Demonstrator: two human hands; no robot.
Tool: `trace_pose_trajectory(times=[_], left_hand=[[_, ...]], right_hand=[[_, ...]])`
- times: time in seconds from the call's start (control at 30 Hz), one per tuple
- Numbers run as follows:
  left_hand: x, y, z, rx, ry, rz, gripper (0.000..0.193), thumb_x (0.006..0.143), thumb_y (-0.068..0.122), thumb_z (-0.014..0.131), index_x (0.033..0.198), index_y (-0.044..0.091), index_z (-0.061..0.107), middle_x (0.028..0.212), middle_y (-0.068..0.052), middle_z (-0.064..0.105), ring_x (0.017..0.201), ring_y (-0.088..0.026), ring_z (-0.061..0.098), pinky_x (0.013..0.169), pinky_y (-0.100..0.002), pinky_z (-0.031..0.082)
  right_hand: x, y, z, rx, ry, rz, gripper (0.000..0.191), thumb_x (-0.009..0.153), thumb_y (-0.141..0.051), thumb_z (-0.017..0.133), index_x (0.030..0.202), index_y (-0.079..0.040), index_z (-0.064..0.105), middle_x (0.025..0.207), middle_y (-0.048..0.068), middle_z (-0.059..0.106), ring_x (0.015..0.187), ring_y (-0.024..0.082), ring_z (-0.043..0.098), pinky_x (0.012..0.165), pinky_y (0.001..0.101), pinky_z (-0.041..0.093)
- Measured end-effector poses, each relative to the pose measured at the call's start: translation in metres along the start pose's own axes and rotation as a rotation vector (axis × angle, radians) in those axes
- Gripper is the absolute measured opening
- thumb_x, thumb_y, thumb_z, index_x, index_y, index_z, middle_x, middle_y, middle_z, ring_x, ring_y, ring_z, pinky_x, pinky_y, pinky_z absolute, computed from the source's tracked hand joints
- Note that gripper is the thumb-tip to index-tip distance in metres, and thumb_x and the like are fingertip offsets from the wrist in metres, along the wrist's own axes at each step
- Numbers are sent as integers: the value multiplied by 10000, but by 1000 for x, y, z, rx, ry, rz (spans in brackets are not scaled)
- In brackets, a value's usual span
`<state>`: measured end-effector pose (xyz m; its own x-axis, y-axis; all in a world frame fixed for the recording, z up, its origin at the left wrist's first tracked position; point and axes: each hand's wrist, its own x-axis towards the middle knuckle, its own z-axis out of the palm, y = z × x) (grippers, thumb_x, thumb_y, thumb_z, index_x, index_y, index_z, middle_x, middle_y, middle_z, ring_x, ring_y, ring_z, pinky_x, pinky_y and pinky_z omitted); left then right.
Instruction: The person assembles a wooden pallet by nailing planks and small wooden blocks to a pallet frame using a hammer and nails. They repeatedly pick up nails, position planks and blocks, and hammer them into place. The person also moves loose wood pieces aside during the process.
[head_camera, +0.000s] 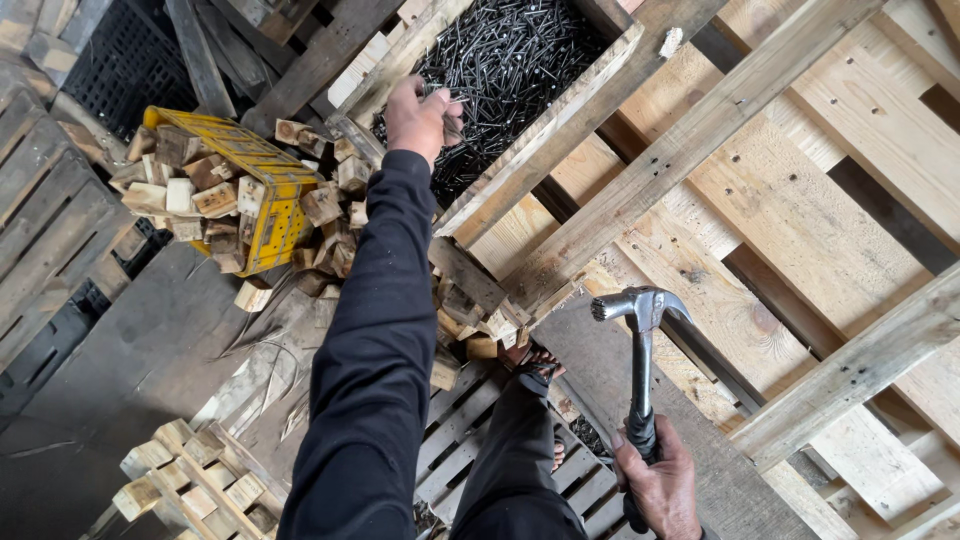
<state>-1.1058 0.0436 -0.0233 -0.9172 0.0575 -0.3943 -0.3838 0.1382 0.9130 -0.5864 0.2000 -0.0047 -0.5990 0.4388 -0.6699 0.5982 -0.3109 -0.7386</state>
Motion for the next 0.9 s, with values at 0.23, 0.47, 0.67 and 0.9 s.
trace_pose_trajectory(times=[0.23, 0.47, 0.67, 0.9], left_hand=[[4, -27, 3, -1120, -138, -427, 158, 959, 91, 535, 1031, -23, 620, 764, -79, 523, 715, -211, 550, 693, -417, 580], [3, -46, 3, -1126, -282, -242, 172, 1038, 211, 530, 977, 65, 598, 680, 10, 502, 555, -126, 483, 490, -288, 448], [-16, -47, -11, -936, -259, -156, 179, 1046, 222, 537, 1037, 72, 635, 839, -51, 712, 631, -136, 629, 474, -269, 468], [-23, -51, -21, -1125, -308, -171, 196, 923, 192, 750, 1090, 98, 710, 940, -50, 754, 782, -168, 707, 575, -272, 567]], right_hand=[[6, -17, 25, -23, -48, 11, 272, 868, -125, 749, 1050, 4, 593, 637, 51, 549, 451, 128, 521, 402, 300, 435], [41, -79, 82, -286, -128, -258, 327, 872, -193, 782, 1053, -3, 586, 723, -3, 512, 575, 95, 488, 487, 267, 444], [76, -137, 147, -194, -225, -234, 373, 903, -212, 737, 1130, 16, 548, 695, 3, 535, 551, 93, 509, 470, 269, 468], [83, -145, 180, -155, -219, -185, 443, 891, -259, 719, 1201, 3, 540, 644, 14, 575, 498, 107, 554, 432, 272, 489]])
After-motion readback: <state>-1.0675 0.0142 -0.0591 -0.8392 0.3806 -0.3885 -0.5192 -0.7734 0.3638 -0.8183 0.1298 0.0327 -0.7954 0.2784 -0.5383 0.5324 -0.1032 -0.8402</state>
